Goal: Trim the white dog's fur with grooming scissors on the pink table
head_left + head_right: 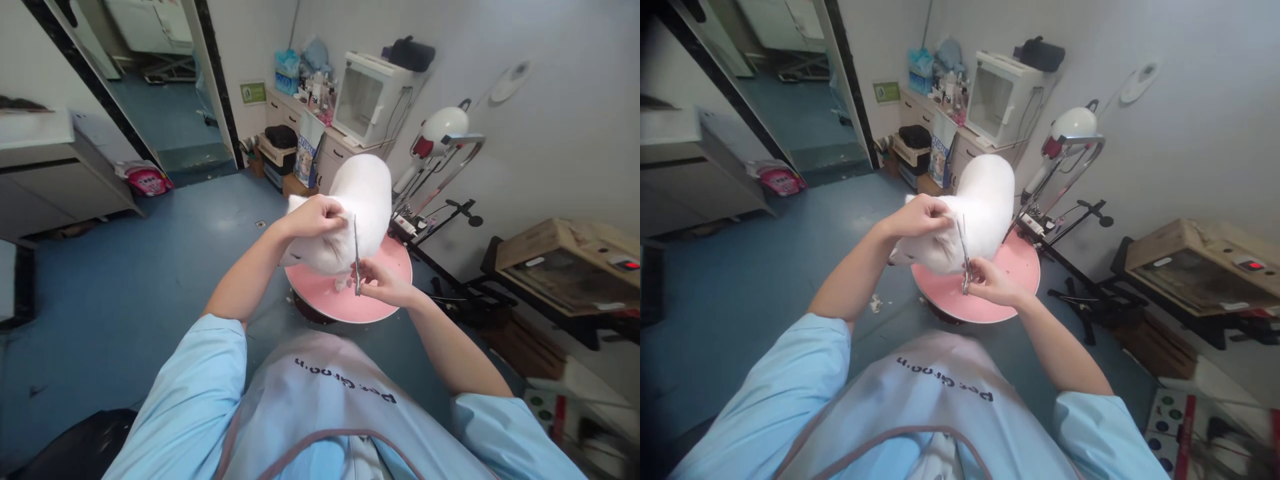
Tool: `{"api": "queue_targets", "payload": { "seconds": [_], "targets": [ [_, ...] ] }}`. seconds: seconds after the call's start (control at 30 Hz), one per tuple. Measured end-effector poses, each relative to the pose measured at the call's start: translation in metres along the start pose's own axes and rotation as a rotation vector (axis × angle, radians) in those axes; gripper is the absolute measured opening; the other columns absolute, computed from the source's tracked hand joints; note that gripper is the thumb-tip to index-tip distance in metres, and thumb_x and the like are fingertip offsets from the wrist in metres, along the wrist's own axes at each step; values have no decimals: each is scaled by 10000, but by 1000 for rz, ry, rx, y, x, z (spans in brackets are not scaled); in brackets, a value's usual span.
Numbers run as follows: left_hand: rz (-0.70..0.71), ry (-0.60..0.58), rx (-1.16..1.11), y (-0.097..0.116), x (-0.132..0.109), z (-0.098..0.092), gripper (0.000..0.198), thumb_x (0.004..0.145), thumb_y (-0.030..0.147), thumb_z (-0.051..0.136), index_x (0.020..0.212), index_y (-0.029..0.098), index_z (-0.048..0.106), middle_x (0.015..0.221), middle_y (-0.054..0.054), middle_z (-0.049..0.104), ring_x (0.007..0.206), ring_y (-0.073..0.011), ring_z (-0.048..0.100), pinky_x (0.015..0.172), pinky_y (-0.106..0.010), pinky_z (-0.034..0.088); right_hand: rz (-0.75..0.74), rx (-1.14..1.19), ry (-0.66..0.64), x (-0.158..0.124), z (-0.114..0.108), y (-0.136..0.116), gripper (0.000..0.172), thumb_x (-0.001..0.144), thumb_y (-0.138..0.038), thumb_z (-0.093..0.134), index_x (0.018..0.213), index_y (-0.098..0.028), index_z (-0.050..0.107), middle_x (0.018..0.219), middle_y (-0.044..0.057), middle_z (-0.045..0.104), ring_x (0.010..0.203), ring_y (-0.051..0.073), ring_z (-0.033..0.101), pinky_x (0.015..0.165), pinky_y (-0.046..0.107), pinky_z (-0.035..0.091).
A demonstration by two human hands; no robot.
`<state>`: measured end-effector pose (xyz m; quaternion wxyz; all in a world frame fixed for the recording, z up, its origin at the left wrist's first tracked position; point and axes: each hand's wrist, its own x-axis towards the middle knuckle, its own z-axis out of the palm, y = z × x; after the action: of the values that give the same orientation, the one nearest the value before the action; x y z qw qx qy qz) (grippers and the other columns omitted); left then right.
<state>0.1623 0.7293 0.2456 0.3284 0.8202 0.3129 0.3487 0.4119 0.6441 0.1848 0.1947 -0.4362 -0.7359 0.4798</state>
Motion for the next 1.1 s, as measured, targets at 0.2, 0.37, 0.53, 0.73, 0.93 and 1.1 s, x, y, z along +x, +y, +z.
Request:
{"api": "queue_targets", "payload": {
  "seconds": [0.2, 0.37, 0.53, 0.73, 0.93, 1.1],
  "targets": [
    [3, 22, -53, 1, 4, 2, 234, 763, 345, 564, 641, 146, 584, 598, 28, 495, 598, -85, 417, 587, -233, 321, -5, -164, 5, 1, -23, -8, 360, 797, -292, 686, 1122, -197, 564, 952, 50, 702, 825, 191, 695, 697, 321, 545],
    [32, 51, -97, -3, 7, 4, 225, 765, 299, 564, 600, 148, 554, 565, 38, 456, 574, -77, 395, 575, -230, 309, 7, -236, -14, 2, -35, -22, 298, 810, -263, 649, 1090, -193, 576, 914, 46, 701, 749, 174, 682, 653, 305, 533],
    [24, 61, -136, -1, 7, 5, 206, 772, 293, 563, 649, 136, 613, 593, 32, 505, 598, -84, 436, 592, -227, 339, -6, -300, 4, 3, -43, -32, 356, 773, -255, 682, 1104, -192, 567, 973, 55, 696, 789, 181, 682, 699, 321, 550],
    [32, 68, -164, -2, 8, 4, 209, 769, 306, 566, 683, 132, 643, 618, 27, 539, 632, -89, 459, 607, -219, 347, 23, -394, 17, 5, -52, -36, 324, 769, -240, 660, 1081, -190, 590, 953, 46, 711, 754, 176, 685, 671, 307, 542],
    [30, 73, -176, -7, 9, 6, 224, 781, 313, 568, 663, 136, 638, 594, 29, 519, 607, -89, 443, 592, -230, 336, 28, -456, 33, 4, -56, -40, 265, 783, -240, 645, 1040, -197, 600, 912, 35, 723, 733, 174, 686, 651, 292, 528],
    [38, 73, -173, -7, 9, 5, 214, 777, 290, 565, 631, 141, 614, 590, 30, 509, 605, -85, 432, 595, -230, 333, 5, -530, 42, 7, -56, -41, 255, 769, -235, 654, 1020, -205, 620, 907, 32, 724, 732, 178, 671, 664, 302, 525]
  ]
}}
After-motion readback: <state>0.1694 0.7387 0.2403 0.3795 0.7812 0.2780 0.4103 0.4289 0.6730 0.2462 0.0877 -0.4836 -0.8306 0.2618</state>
